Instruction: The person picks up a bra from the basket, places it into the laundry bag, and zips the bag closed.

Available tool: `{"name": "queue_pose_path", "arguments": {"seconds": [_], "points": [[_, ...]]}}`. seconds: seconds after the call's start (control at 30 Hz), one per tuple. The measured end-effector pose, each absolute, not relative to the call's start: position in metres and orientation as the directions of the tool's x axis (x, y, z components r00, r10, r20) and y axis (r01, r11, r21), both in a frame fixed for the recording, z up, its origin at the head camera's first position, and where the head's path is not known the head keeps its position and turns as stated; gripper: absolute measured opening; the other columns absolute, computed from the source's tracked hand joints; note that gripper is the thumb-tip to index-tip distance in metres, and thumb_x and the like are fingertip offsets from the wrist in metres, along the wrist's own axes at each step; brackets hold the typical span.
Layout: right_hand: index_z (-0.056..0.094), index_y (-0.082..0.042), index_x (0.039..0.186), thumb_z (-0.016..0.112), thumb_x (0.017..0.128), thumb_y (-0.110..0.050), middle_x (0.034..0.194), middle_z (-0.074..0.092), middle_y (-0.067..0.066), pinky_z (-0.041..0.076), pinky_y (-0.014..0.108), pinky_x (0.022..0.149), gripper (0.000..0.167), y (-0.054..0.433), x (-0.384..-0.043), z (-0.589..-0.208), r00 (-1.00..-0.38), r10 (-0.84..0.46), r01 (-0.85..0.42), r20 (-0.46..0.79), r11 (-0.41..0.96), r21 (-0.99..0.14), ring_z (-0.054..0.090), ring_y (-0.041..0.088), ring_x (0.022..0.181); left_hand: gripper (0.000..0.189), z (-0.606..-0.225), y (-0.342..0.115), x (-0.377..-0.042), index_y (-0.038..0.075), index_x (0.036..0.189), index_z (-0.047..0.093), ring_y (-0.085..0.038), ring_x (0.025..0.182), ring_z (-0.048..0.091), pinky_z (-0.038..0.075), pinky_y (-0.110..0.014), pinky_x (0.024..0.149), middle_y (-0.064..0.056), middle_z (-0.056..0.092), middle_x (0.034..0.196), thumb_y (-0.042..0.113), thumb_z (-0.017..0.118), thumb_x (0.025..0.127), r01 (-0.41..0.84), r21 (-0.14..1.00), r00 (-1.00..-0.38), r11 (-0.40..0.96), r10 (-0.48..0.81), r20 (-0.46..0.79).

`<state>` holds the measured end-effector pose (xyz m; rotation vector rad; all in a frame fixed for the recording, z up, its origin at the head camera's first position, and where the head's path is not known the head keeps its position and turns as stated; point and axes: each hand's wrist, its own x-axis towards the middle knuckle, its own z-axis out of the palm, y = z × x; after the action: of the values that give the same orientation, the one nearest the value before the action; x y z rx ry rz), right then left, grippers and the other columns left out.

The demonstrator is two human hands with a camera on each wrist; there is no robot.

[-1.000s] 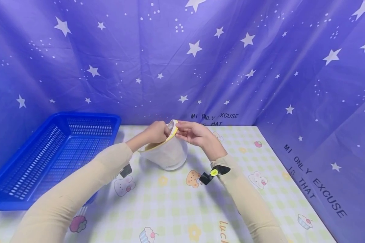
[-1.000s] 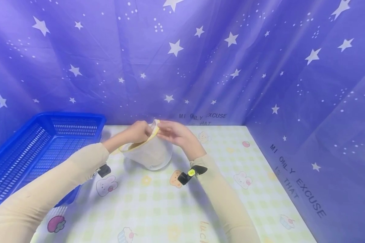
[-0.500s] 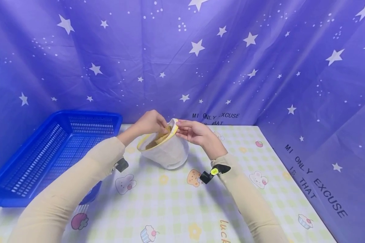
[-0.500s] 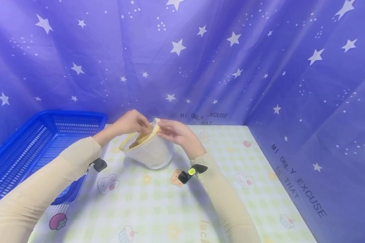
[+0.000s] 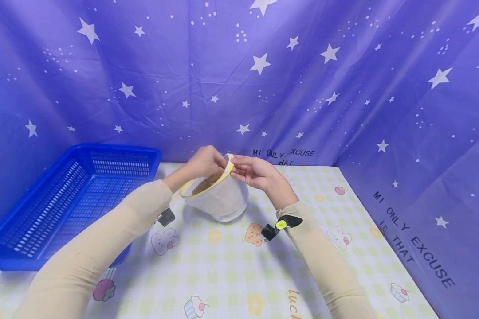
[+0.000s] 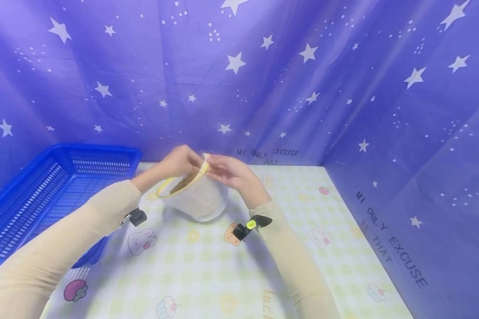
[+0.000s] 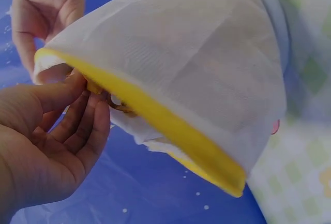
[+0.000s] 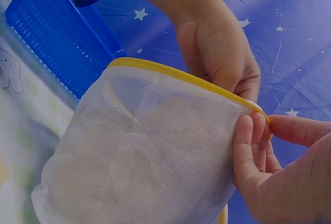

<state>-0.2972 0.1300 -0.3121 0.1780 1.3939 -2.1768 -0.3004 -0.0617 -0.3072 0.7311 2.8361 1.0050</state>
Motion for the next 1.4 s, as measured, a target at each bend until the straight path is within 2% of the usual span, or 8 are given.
{"name": "queue_pose_path", "arguments": {"seconds": [0.13, 0.3, 0.53, 0.7, 0.87, 1.2, 1.4], "points": [[0.053, -0.007, 0.116, 0.049, 0.103, 0.002, 0.085, 0.068, 0.006, 0.061, 0.026, 0.071, 0.016, 0.131, -0.297, -0.313, -0.846, -0.372, 0.503, -0.382, -0.317, -0.804, 0.068, 0.016, 0.076, 0.013, -0.314, -0.06, -0.302, 0.006, 0.089, 0.082, -0.016, 0.074, 0.064, 0.053, -0.026, 0.074, -0.007, 0.079, 0.082, 0.001, 0.073, 0.08, 0.432, 0.559, -0.875, 0.707, 0.478, 0.072], [0.053, -0.007, 0.115, 0.048, 0.103, 0.002, 0.085, 0.068, 0.006, 0.061, 0.026, 0.071, 0.015, 0.132, -0.297, -0.315, -0.844, -0.377, 0.505, -0.381, -0.322, -0.801, 0.069, 0.016, 0.076, 0.013, -0.32, -0.06, -0.302, 0.004, 0.091, 0.082, -0.02, 0.079, 0.068, 0.057, -0.033, 0.082, -0.008, 0.079, 0.085, 0.002, 0.072, 0.081, 0.475, 0.515, -0.854, 0.714, 0.515, 0.075], [0.053, -0.007, 0.113, 0.048, 0.103, 0.002, 0.083, 0.068, 0.005, 0.061, 0.026, 0.072, 0.014, 0.132, -0.298, -0.317, -0.846, -0.372, 0.504, -0.383, -0.321, -0.802, 0.068, 0.016, 0.075, 0.015, -0.318, -0.069, -0.303, 0.006, 0.099, 0.082, -0.02, 0.087, 0.074, 0.058, -0.032, 0.084, -0.01, 0.08, 0.095, 0.009, 0.079, 0.084, 0.415, 0.594, -0.877, 0.689, 0.478, 0.058], [0.054, -0.007, 0.114, 0.049, 0.103, 0.001, 0.084, 0.069, 0.005, 0.061, 0.026, 0.072, 0.015, 0.133, -0.297, -0.317, -0.847, -0.372, 0.5, -0.38, -0.313, -0.807, 0.068, 0.016, 0.075, 0.016, -0.316, -0.077, -0.303, 0.005, 0.097, 0.081, -0.018, 0.083, 0.074, 0.058, -0.03, 0.079, -0.01, 0.08, 0.093, 0.012, 0.083, 0.083, 0.378, 0.628, -0.892, 0.68, 0.45, 0.049], [0.055, -0.007, 0.116, 0.048, 0.103, 0.001, 0.084, 0.068, 0.005, 0.061, 0.025, 0.072, 0.016, 0.135, -0.298, -0.318, -0.846, -0.371, 0.499, -0.382, -0.301, -0.813, 0.066, 0.016, 0.073, 0.014, -0.321, -0.079, -0.303, 0.003, 0.094, 0.081, -0.018, 0.08, 0.073, 0.058, -0.03, 0.079, -0.01, 0.079, 0.089, 0.008, 0.083, 0.081, 0.352, 0.628, -0.901, 0.694, 0.433, 0.026], [0.057, -0.007, 0.115, 0.048, 0.104, 0.0, 0.08, 0.068, 0.004, 0.06, 0.025, 0.071, 0.017, 0.138, -0.297, -0.322, -0.842, -0.388, 0.499, -0.375, -0.299, -0.813, 0.065, 0.015, 0.071, 0.012, -0.331, -0.065, -0.301, 0.008, 0.094, 0.083, -0.025, 0.095, 0.072, 0.056, -0.037, 0.091, -0.006, 0.08, 0.091, 0.009, 0.081, 0.082, 0.379, 0.563, -0.9, 0.734, 0.434, 0.04], [0.059, -0.008, 0.113, 0.047, 0.104, 0.0, 0.082, 0.07, 0.004, 0.06, 0.025, 0.072, 0.017, 0.14, -0.297, -0.322, -0.838, -0.404, 0.502, -0.368, -0.304, -0.809, 0.067, 0.015, 0.072, 0.011, -0.33, -0.067, -0.301, 0.008, 0.094, 0.082, -0.023, 0.09, 0.072, 0.057, -0.034, 0.085, -0.006, 0.08, 0.091, 0.013, 0.081, 0.085, 0.399, 0.579, -0.892, 0.711, 0.448, 0.065]]}}
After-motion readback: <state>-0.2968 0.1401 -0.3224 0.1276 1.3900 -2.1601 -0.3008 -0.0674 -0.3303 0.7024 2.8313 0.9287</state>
